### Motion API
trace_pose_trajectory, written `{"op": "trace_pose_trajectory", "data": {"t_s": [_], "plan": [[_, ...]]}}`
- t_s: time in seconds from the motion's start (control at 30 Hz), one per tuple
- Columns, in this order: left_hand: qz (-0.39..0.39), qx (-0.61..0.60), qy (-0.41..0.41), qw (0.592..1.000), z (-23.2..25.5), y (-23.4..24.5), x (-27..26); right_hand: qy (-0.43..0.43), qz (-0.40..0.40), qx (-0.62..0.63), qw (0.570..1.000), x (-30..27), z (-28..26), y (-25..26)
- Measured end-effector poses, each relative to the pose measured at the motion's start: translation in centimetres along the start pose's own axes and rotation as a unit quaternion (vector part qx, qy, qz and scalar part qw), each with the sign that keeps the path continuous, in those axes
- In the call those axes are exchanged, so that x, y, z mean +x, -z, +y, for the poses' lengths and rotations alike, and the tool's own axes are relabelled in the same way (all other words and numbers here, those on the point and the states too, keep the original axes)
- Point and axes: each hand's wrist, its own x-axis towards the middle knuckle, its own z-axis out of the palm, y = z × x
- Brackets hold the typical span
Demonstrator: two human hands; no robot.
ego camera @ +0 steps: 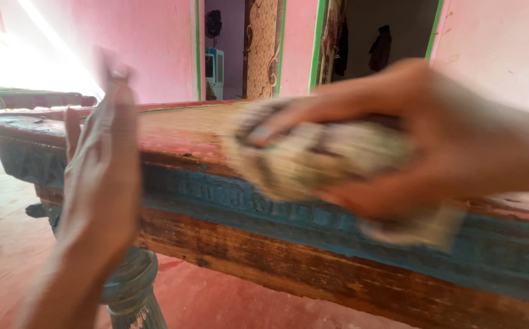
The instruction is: The person wipes the edges and legs of a wooden table with a cloth. They move along the table, cleaning the top edge, the side panels, and the turned legs in sequence.
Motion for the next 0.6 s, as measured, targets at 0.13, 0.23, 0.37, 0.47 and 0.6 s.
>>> {"op": "trace_pose_trajectory", "data": {"t_s": [0.13,0.23,0.37,0.47,0.6], "plan": [[-0.029,-0.126,-0.003,0.992,-2.3,1.5,-0.6,0.094,0.020,0.061,0.993,7.4,2.8,-3.2],[0.000,-0.010,0.065,0.998,-3.9,2.7,-0.9,0.103,0.009,0.134,0.986,12.7,4.6,-5.8],[-0.009,0.188,-0.026,0.982,-4.8,3.5,-1.3,0.195,0.036,0.137,0.970,18.0,4.5,-8.1],[0.060,0.141,0.120,0.981,-4.7,2.8,-1.7,0.195,0.024,0.129,0.972,18.2,4.0,-8.0],[0.023,0.148,0.097,0.984,-4.8,3.1,-2.0,0.126,-0.025,0.106,0.986,14.5,2.7,-5.8]]}}
